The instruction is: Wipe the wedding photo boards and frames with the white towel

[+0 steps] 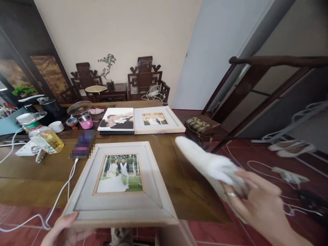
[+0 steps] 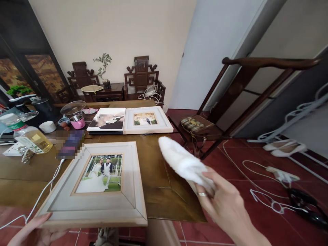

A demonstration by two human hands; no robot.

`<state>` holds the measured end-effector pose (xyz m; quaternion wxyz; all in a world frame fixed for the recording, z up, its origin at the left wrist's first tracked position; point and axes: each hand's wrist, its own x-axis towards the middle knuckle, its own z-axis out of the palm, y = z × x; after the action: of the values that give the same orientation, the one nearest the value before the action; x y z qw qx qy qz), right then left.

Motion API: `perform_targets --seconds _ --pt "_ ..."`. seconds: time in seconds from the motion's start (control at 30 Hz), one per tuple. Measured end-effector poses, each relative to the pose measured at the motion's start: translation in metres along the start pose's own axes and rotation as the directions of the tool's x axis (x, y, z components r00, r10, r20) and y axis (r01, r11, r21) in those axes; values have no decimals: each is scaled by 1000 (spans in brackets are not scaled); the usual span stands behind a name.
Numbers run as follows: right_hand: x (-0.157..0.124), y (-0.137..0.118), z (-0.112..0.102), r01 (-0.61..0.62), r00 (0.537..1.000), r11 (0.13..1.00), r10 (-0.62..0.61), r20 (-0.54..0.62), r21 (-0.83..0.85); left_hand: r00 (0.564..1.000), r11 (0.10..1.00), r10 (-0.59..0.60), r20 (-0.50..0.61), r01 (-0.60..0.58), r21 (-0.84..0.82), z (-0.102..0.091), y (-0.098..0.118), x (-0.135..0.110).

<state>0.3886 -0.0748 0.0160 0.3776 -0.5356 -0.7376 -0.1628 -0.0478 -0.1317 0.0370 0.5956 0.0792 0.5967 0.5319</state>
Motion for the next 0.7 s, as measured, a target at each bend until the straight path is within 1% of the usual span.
perform_targets --seconds 0.03,0.07,0.13,0.2,0.23,0.27,0.33,0.43,0.47,0.53,0.57,0.6,0.63,0.67,0.7 --pt "2 1 -1 -15 999 1000 15 -33 4 1000 1000 2 -1 -2 9 8 -1 -2" --pt "4 -1 0 17 999 1000 -16 -34 19 1000 1000 -4 9 4 23 17 -2 -4" --pt "9 -9 4 175 984 982 -176 15 69 998 998 -32 58 29 48 31 -4 -6" --pt "15 -20 11 335 939 937 -341 53 95 988 997 -61 141 53 61 42 -6 -4" --pt "19 -25 14 380 919 920 -387 76 95 980 995 -72 185 58 81 46 -8 -2" --pt "22 -30 17 398 908 913 -406 105 89 971 992 -78 224 55 110 49 -9 0" --pt "28 -35 22 376 904 923 -385 187 83 960 986 -52 274 6 168 54 -10 5" --pt "35 -37 28 288 890 951 -308 335 110 949 947 44 311 -139 290 61 -6 14" --pt "36 -36 31 256 887 960 -280 367 113 940 917 46 338 -174 360 64 -3 17" --pt "38 -35 38 206 895 973 -230 381 103 916 814 -4 402 -230 533 68 5 22" --pt "38 -34 42 197 903 975 -220 369 100 902 734 -34 429 -269 624 69 10 25" --pt "38 -33 46 200 908 974 -224 355 103 888 634 -40 459 -332 698 69 15 28" --pt "38 -32 50 210 909 971 -237 343 114 871 516 -22 490 -410 752 70 20 32" --pt "37 -31 53 222 909 967 -253 333 129 859 379 14 511 -478 793 72 23 37" --pt "36 -30 56 230 907 962 -266 327 147 851 249 84 518 -521 816 74 26 43"
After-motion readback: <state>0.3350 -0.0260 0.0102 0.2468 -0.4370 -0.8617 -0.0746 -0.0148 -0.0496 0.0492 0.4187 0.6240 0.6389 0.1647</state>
